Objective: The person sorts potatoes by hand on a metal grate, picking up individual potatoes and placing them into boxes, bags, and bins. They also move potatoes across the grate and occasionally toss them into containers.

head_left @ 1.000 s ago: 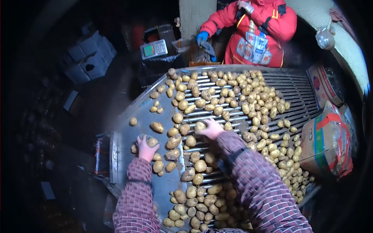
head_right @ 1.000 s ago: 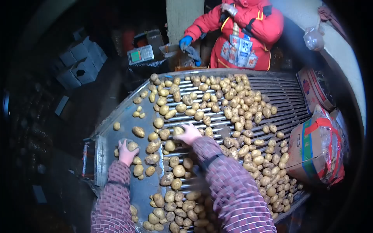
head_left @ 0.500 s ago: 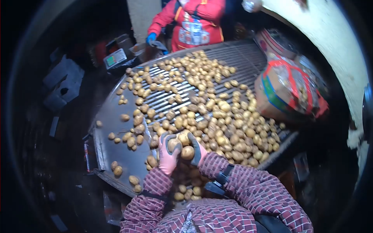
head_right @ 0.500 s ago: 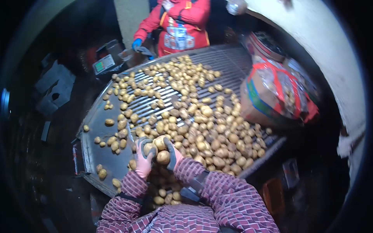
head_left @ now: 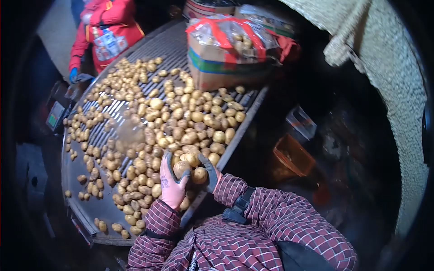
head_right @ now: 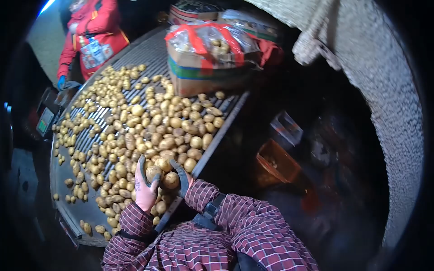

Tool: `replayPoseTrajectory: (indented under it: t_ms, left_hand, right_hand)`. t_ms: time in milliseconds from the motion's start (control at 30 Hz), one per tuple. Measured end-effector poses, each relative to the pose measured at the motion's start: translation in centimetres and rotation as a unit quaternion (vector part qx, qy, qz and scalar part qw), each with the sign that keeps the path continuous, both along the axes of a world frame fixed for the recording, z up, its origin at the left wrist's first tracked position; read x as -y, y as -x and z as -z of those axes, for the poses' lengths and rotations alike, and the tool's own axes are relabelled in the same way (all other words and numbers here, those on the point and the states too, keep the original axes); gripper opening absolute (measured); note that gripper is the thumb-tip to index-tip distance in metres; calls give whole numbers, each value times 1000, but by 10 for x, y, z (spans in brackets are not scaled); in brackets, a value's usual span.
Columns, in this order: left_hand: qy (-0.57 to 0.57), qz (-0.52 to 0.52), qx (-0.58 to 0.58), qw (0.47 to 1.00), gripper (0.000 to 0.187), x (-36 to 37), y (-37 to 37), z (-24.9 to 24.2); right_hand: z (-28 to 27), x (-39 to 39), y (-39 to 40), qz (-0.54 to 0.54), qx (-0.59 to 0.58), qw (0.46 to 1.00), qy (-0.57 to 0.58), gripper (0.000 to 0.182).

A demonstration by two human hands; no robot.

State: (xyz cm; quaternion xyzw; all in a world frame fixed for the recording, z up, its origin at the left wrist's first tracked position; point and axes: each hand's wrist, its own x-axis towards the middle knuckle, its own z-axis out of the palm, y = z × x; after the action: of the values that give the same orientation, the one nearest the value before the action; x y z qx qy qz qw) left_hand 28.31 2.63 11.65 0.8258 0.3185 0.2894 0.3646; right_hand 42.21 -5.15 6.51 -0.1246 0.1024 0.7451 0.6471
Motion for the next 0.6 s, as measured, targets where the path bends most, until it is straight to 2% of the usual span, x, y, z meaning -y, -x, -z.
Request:
replayPoseTrajectory:
  t_ms: [100,233,300,367,433,467,500,600]
  left_hand:
    - [35,73,-16,997,70,24,-37,-4]
    - [24,145,-42,988,70,68,-97,-14]
    - [-5,165,-55,985,71,92,-134,-16]
    - [-30,222,-27,974,70,116,-178,-16]
    - [11,278,-64,958,72,146,-224,-23]
    - [35,307,-57,949,74,161,-248,-20]
    - [60,335,-51,939,76,175,-272,-14]
    - [92,397,-24,913,79,204,-312,-1]
  right_hand:
    - [-2,43,-24,100,84,990,42,60]
    - [-17,107,-72,131,65,989,10,63]
    - [-13,136,-96,190,47,981,16,64]
    - [-1,173,-125,236,13,971,-25,65]
    - [-2,210,-151,338,95,936,34,69]
    - [2,231,-166,362,78,929,32,71]
    - [5,251,-180,384,60,921,31,73]
    - [13,298,-234,401,163,901,21,74]
